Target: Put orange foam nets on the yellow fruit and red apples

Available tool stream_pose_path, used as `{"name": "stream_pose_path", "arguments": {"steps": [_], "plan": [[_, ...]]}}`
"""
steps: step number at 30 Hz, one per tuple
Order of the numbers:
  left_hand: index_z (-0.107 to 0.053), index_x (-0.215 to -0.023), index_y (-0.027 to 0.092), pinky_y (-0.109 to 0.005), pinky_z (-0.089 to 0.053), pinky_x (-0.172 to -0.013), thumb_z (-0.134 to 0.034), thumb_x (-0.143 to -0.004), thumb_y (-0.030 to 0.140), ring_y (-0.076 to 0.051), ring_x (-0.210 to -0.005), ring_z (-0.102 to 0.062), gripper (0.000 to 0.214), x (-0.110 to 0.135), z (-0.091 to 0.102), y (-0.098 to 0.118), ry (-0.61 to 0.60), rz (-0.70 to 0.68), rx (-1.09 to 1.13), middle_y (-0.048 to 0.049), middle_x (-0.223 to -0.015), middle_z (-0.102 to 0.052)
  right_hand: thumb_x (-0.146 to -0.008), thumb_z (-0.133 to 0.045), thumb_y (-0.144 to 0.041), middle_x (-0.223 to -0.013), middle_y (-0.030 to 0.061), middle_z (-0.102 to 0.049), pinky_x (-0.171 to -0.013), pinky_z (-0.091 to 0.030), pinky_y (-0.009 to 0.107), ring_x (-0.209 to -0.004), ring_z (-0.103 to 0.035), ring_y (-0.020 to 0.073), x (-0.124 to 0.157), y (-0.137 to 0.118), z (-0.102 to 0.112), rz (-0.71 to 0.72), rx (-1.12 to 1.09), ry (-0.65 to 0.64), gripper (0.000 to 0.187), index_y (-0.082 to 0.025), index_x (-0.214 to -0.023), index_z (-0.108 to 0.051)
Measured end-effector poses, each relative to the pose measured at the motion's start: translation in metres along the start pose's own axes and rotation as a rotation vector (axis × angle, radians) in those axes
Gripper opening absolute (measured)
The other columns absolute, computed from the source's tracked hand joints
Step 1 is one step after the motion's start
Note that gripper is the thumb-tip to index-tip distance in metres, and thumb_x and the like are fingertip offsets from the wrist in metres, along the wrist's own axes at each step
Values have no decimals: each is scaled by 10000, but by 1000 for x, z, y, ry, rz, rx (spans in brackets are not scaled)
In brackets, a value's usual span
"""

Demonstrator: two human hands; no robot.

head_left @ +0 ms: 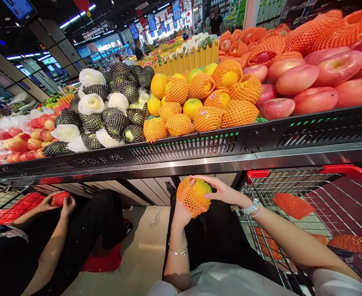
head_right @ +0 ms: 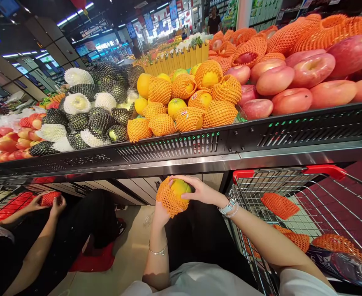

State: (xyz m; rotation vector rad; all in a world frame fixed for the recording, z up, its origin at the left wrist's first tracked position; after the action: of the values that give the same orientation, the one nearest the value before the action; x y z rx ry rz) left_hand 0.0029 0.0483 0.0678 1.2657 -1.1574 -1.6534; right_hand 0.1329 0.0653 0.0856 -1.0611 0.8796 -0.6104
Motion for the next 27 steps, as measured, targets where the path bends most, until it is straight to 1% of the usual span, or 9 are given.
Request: {"name": "stream_pose_path", "arguments": {"steps": [2, 5, 7, 10, 13, 15, 18, 21, 27], "plan": [[-509, -1325, 290, -464, -282, -1159, -829, -638, 350, -310, -1350, -399, 760, -2, -2, -3, 1, -15, 48, -94, -1446, -447, -839, -614, -501, -1402, 109, -475, -1132, -311, 466, -1306, -446, 261, 2, 3, 2, 20, -15, 70, 639, -219, -1379, -422], [-515, -1299, 269, -449, -280, -1157, -836, -615, 399, -313, -1375, -354, 766, -5, -1, -14, 84, 4, 156, -103, -1461, -420, -867, -577, -498, -1388, 144, -456, -1065, -396, 457, -1245, -498, 253, 5, 10, 6, 9, -57, 229, 657, -227, -1402, -308], [-528, -1267, 258, -421, -327, -1130, -839, -585, 453, -318, -1357, -375, 774, -6, 3, -28, 223, 61, 295, -109, -1429, -450, -898, -549, -448, -1435, 150, -379, -1015, -452, 431, -1196, -537, 227, 7, 11, 4, -11, -90, 274, 622, -261, -1405, -242], [-451, -1305, 317, -403, -449, -1018, -726, -666, 586, -305, -1303, -444, 746, -3, 9, -44, 438, 159, 504, -83, -1439, -428, -883, -593, -379, -1495, 133, -249, -1023, -461, 420, -1213, -529, 212, 7, 5, -6, 5, -78, 298, 626, -302, -1385, -227], [-345, -1362, 356, -403, -487, -965, -634, -704, 659, -285, -1258, -491, 780, 3, 10, -52, 562, 253, 652, -67, -1433, -431, -847, -644, -345, -1399, 108, -363, -1081, -402, 470, -1283, -445, 240, 6, -4, -14, 94, 142, 351, 524, -278, -1291, -373], [-362, -1355, 335, -392, -477, -977, -634, -672, 693, -272, -1207, -532, 818, 7, 12, -53, 615, 300, 712, -70, -1357, -508, -852, -635, -346, -1232, 101, -494, -1048, -418, 492, -1214, -478, 251, 5, -5, -19, 125, 294, 367, 371, -252, -1175, -481], [-413, -1331, 335, -387, -477, -969, -567, -710, 722, -255, -1148, -570, 748, 9, 12, -51, 595, 305, 679, -57, -1283, -570, -850, -629, -397, -1023, 87, -584, -910, -475, 488, -1014, -549, 258, 3, -2, -19, 105, 383, 388, 255, -232, -1029, -552], [-454, -1310, 320, -380, -490, -941, -509, -750, 731, -257, -1144, -570, 697, 8, 10, -54, 537, 312, 632, -64, -1277, -579, -858, -612, -424, -902, 69, -613, -824, -469, 455, -893, -547, 246, 1, -4, -15, 92, 427, 364, 206, -222, -868, -576], [-374, -1378, 335, -375, -518, -915, -665, -740, 550, -251, -1184, -552, 734, 6, 12, -60, 529, 297, 679, -78, -1428, -450, -900, -560, -362, -910, 71, -603, -777, -470, 371, -883, -535, 217, -1, -13, -13, 134, 446, 192, 172, -213, -823, -600]]}}
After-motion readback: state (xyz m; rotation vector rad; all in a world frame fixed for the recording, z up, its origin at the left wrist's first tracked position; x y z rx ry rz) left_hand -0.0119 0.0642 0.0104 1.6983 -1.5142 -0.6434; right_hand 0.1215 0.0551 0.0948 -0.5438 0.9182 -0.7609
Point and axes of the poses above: each hand's wrist, its own x-axis away from the middle knuckle, its own z-axis out of the back of the hand, y = z × x, the point moved 8 cm from there along -x, towards the middle knuckle
